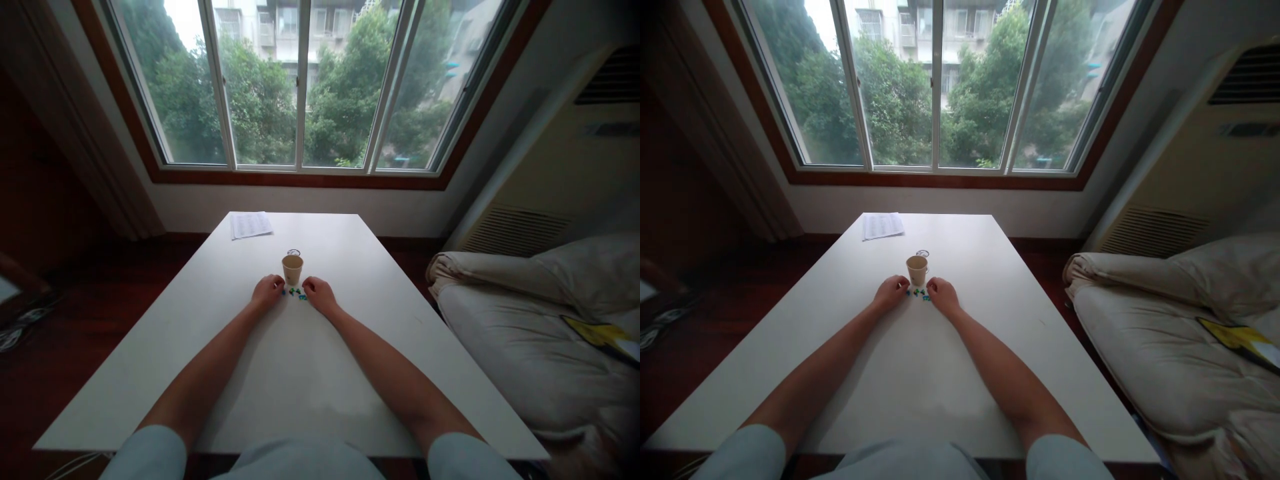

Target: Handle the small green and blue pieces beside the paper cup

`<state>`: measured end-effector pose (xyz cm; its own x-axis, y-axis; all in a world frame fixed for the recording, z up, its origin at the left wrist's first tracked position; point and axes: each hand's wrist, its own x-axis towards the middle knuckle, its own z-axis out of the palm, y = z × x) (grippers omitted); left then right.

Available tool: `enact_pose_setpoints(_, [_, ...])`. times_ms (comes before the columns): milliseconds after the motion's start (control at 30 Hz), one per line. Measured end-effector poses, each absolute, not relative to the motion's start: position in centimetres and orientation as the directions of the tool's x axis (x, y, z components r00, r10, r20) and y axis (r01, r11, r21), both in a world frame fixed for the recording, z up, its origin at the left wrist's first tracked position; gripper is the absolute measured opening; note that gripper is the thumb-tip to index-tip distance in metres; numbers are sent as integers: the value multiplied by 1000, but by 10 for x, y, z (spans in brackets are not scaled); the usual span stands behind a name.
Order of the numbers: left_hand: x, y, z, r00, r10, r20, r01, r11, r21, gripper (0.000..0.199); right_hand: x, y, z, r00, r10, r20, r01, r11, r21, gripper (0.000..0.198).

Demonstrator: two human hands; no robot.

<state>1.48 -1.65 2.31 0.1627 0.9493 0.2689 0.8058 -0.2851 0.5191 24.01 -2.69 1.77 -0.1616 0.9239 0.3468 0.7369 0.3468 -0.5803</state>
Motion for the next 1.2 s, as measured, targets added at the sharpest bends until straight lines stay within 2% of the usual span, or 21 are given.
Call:
enact_pose_setpoints(100, [13,-21,24,214,934,286,813,-332,478,17,252,-37,19,-239,900,365,744,412,-526,15])
enact_pose_setpoints(267, [7,-33,26,234,927,291,811,-352,467,19,264,-39,28,-415,859,300,737,511,-443,20])
enact_pose_setpoints(400, [6,-41,30,281,913,297,813,-391,432,19,262,-41,33,-492,827,273,742,562,-364,25])
enact_pose_setpoints(567, [7,-44,31,312,900,306,808,-420,413,25,258,-45,35,-478,839,259,782,541,-309,20])
enact_pose_setpoints(700, [8,-44,31,334,890,311,808,-440,392,29,258,-44,36,-479,837,264,785,543,-298,24])
enact_pose_setpoints(1000, [9,-46,36,396,867,301,814,-484,321,24,253,-44,33,-477,837,267,805,538,-250,21])
enact_pose_setpoints(1200, [7,-45,36,379,875,301,821,-468,328,22,250,-44,31,-459,841,287,818,526,-232,20])
